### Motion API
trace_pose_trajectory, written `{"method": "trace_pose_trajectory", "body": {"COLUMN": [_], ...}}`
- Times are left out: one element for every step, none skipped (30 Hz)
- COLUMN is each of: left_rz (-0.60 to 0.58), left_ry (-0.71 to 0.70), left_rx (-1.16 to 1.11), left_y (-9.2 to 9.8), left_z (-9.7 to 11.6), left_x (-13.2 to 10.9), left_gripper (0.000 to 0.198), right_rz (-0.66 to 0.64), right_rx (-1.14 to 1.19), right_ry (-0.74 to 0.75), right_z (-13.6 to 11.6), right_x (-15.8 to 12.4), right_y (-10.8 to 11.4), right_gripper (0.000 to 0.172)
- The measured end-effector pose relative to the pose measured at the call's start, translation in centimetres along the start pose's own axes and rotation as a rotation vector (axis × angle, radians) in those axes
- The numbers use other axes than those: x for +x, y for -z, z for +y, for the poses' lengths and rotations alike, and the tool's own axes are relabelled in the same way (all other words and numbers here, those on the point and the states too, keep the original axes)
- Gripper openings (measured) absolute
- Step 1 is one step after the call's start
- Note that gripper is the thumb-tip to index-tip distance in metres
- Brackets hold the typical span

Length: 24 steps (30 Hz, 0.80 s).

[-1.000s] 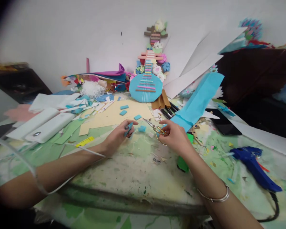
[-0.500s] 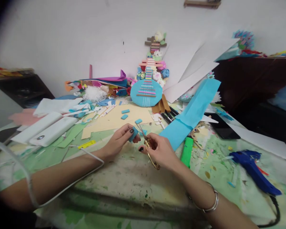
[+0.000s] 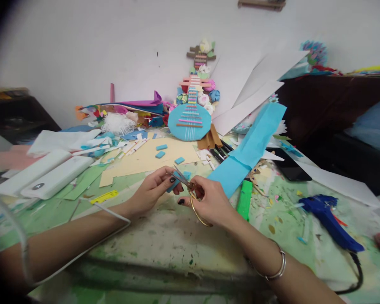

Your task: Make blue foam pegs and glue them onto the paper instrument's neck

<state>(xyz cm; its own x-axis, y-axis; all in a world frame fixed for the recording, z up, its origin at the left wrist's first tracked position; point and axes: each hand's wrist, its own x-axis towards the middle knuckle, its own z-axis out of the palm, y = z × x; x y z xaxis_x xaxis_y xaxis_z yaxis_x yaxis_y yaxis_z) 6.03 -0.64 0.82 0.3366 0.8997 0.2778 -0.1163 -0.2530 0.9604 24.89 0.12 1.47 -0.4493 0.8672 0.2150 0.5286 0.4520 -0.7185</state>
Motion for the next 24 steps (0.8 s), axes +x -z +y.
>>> {"method": "trace_pose_trajectory", "body": {"left_rz": [0.004, 0.008, 0.01, 0.011, 0.012, 0.011, 0.009, 0.008, 0.007, 0.007, 0.007, 0.008, 0.01, 0.009, 0.008, 0.008, 0.005, 0.003, 0.0, 0.001, 0.002, 0.004, 0.008, 0.013], "left_ry": [0.0, 0.002, 0.006, 0.009, 0.011, 0.01, 0.009, 0.006, 0.001, -0.002, -0.005, -0.007, -0.007, -0.007, -0.005, -0.004, -0.004, -0.005, -0.006, -0.006, -0.007, -0.005, -0.002, 0.0], "left_rx": [0.01, 0.019, 0.024, 0.027, 0.027, 0.027, 0.031, 0.036, 0.043, 0.05, 0.057, 0.062, 0.067, 0.071, 0.076, 0.08, 0.083, 0.085, 0.086, 0.085, 0.083, 0.081, 0.079, 0.076], "left_y": [0.01, 0.04, 0.06, 0.09, 0.11, 0.12, 0.12, 0.11, 0.09, 0.07, 0.06, 0.05, 0.05, 0.07, 0.11, 0.15, 0.2, 0.24, 0.27, 0.29, 0.28, 0.25, 0.21, 0.16], "left_z": [0.02, 0.02, 0.01, 0.0, -0.01, 0.0, 0.01, 0.04, 0.08, 0.12, 0.16, 0.18, 0.18, 0.16, 0.12, 0.06, -0.01, -0.09, -0.15, -0.19, -0.21, -0.2, -0.18, -0.14], "left_x": [-0.01, -0.01, 0.0, 0.01, 0.04, 0.07, 0.09, 0.12, 0.15, 0.17, 0.18, 0.18, 0.18, 0.17, 0.16, 0.15, 0.14, 0.14, 0.13, 0.13, 0.13, 0.13, 0.13, 0.12], "left_gripper": [0.026, 0.026, 0.027, 0.028, 0.028, 0.029, 0.029, 0.029, 0.029, 0.029, 0.028, 0.028, 0.028, 0.027, 0.027, 0.026, 0.026, 0.025, 0.025, 0.024, 0.024, 0.024, 0.024, 0.024], "right_rz": [0.002, 0.004, 0.008, 0.015, 0.022, 0.026, 0.029, 0.032, 0.037, 0.041, 0.047, 0.052, 0.056, 0.058, 0.058, 0.06, 0.063, 0.068, 0.072, 0.075, 0.079, 0.08, 0.081, 0.083], "right_rx": [-0.005, -0.009, -0.015, -0.02, -0.023, -0.024, -0.024, -0.025, -0.026, -0.03, -0.034, -0.038, -0.041, -0.044, -0.046, -0.049, -0.054, -0.059, -0.063, -0.063, -0.062, -0.059, -0.058, -0.058], "right_ry": [0.004, 0.009, 0.015, 0.019, 0.021, 0.021, 0.021, 0.021, 0.021, 0.022, 0.023, 0.023, 0.022, 0.022, 0.022, 0.024, 0.027, 0.029, 0.03, 0.029, 0.027, 0.025, 0.026, 0.029], "right_z": [0.01, 0.05, 0.1, 0.14, 0.17, 0.17, 0.16, 0.13, 0.1, 0.07, 0.05, 0.05, 0.07, 0.11, 0.17, 0.23, 0.31, 0.39, 0.46, 0.52, 0.57, 0.6, 0.62, 0.64], "right_x": [0.0, -0.01, -0.02, -0.03, -0.05, -0.08, -0.11, -0.14, -0.17, -0.2, -0.22, -0.23, -0.24, -0.24, -0.23, -0.22, -0.22, -0.22, -0.23, -0.25, -0.27, -0.3, -0.33, -0.36], "right_y": [0.01, 0.02, 0.01, 0.0, -0.02, -0.03, -0.04, -0.05, -0.05, -0.04, -0.02, 0.01, 0.04, 0.06, 0.07, 0.06, 0.05, 0.03, 0.0, -0.02, -0.03, -0.02, -0.01, 0.0], "right_gripper": [0.038, 0.038, 0.038, 0.038, 0.038, 0.037, 0.037, 0.037, 0.036, 0.036, 0.036, 0.036, 0.036, 0.037, 0.037, 0.037, 0.037, 0.037, 0.037, 0.038, 0.038, 0.039, 0.04, 0.04]}}
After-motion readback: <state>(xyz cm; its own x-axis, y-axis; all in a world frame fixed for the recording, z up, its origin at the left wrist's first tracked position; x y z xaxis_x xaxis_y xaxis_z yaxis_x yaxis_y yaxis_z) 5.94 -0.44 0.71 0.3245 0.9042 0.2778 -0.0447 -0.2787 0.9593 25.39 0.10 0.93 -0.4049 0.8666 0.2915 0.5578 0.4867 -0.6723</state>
